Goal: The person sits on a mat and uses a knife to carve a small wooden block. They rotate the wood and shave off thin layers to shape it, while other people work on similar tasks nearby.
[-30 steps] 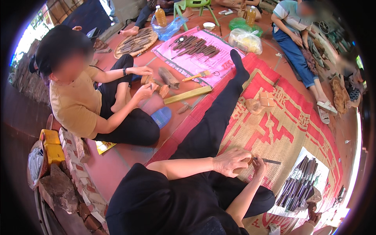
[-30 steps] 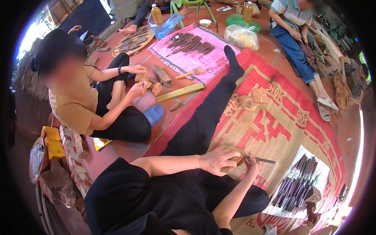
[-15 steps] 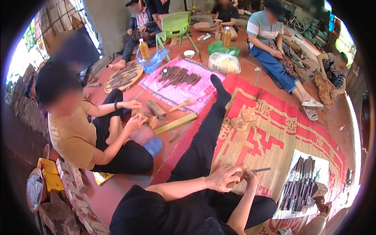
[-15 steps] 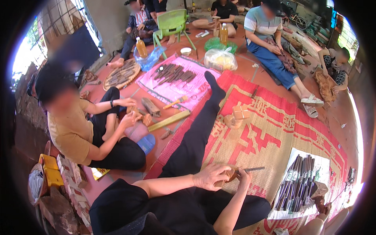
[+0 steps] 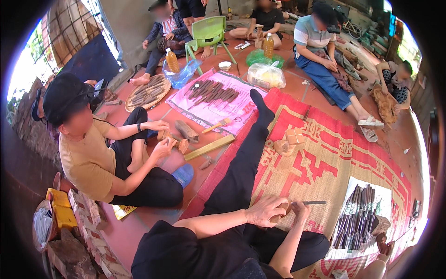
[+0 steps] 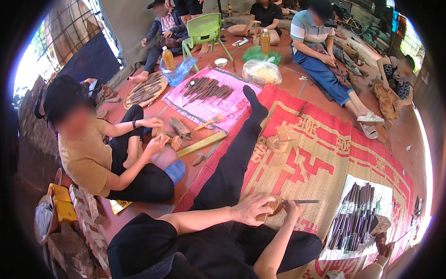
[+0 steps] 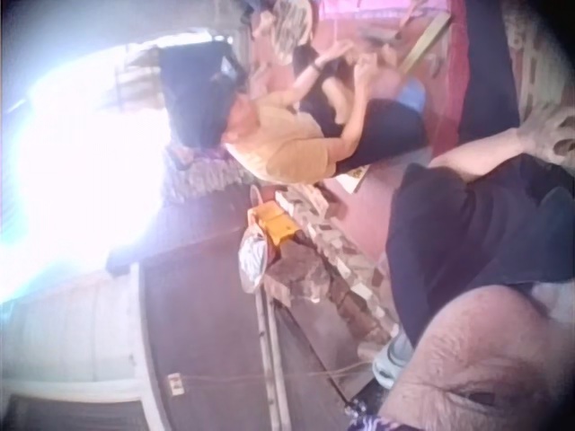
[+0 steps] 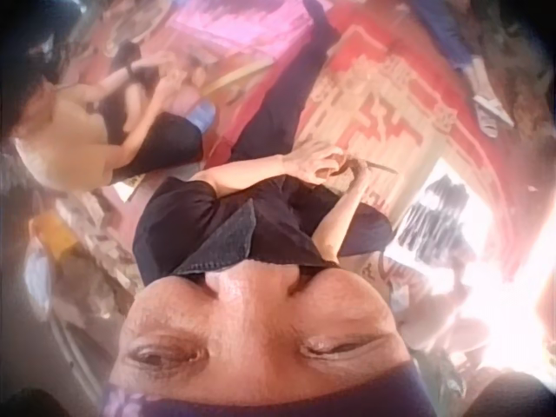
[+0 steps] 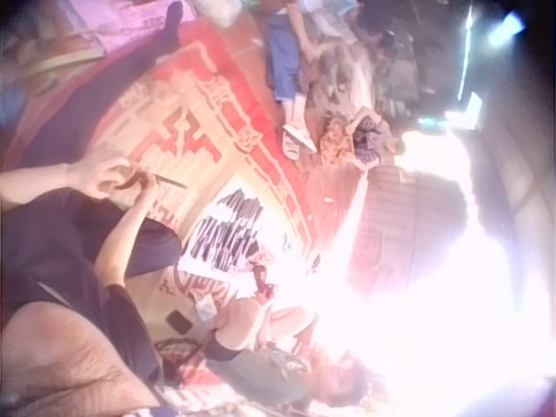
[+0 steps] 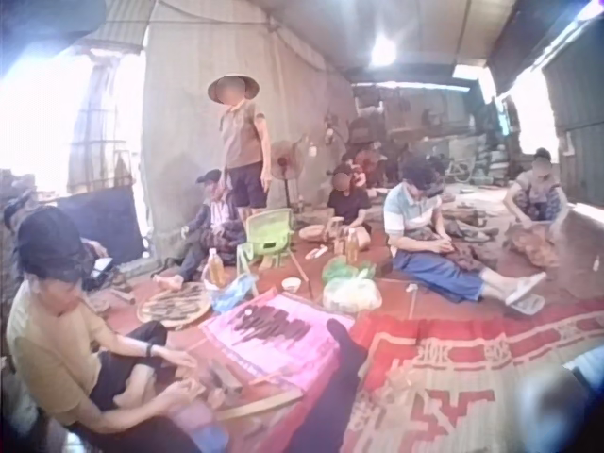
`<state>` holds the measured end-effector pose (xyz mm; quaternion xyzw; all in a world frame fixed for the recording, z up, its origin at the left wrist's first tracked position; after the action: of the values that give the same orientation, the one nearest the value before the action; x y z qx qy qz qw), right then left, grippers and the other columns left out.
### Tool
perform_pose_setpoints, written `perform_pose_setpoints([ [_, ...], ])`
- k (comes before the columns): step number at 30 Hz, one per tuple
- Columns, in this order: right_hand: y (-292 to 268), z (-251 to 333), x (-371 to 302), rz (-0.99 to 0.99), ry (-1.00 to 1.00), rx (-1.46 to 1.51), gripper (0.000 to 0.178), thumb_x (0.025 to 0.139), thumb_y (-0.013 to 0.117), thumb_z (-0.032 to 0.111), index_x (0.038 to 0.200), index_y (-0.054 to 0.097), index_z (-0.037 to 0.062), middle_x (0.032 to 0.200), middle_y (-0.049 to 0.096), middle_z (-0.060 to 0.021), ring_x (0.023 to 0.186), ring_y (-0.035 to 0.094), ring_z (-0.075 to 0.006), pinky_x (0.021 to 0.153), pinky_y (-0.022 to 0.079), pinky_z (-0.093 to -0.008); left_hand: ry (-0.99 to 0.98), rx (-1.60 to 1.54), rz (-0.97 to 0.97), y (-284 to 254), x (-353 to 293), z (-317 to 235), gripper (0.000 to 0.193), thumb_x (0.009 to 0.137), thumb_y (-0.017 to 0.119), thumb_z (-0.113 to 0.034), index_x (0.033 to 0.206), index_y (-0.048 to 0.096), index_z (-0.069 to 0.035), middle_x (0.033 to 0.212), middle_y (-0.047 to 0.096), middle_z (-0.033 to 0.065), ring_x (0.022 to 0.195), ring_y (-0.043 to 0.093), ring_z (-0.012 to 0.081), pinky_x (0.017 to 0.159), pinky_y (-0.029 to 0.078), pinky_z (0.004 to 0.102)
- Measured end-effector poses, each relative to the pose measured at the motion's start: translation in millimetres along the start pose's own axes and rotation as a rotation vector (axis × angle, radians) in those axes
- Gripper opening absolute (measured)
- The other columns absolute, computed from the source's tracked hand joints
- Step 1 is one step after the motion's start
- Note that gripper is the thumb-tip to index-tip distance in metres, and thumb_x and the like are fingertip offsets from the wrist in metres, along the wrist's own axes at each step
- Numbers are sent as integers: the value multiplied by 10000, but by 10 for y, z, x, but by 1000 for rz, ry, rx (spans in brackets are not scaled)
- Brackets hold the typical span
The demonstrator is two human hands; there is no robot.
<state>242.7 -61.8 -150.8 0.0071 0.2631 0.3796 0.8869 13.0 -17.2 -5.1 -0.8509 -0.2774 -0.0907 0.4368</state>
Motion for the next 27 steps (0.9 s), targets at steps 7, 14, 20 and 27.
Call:
perform_pose_setpoints([
  [7,73,187,-123,61,19,-4,140,806,692,99,923,622,70,883,708,-84,759,676,-181,660,525,-302,-11,20,-44,1,-62,53,514,637,790,-192,1099,571,-148,1319,427,114,1214,461,317,944,391,480],
  [14,-149,-37,92,-130,-10,-32,167,803,706,100,940,616,66,822,685,-64,734,672,-181,647,520,-285,-3,15,-95,-15,-70,34,471,618,777,-195,1042,579,-138,1292,431,117,1191,464,326,930,383,474],
  [20,-33,52,-35,90,14,44,166,835,687,90,973,596,86,961,697,-76,857,663,-178,705,530,-293,-14,-13,-122,33,-87,72,448,624,793,-203,1018,586,-153,1290,423,112,1189,456,337,923,369,489],
  [27,-268,-69,177,-111,7,-84,177,837,686,122,986,611,64,994,692,-102,895,671,-194,726,536,-299,17,0,-139,-53,-66,38,434,604,794,-210,976,584,-130,1235,431,116,1186,458,309,911,372,460],
])
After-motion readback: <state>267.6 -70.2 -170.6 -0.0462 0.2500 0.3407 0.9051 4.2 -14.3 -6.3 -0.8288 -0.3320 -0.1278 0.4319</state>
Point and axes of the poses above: each hand's wrist, its own x-axis towards the middle knuckle, its own y-axis out of the palm, z = x × y, the point moved 2 cm from there along x, towards the middle knuckle
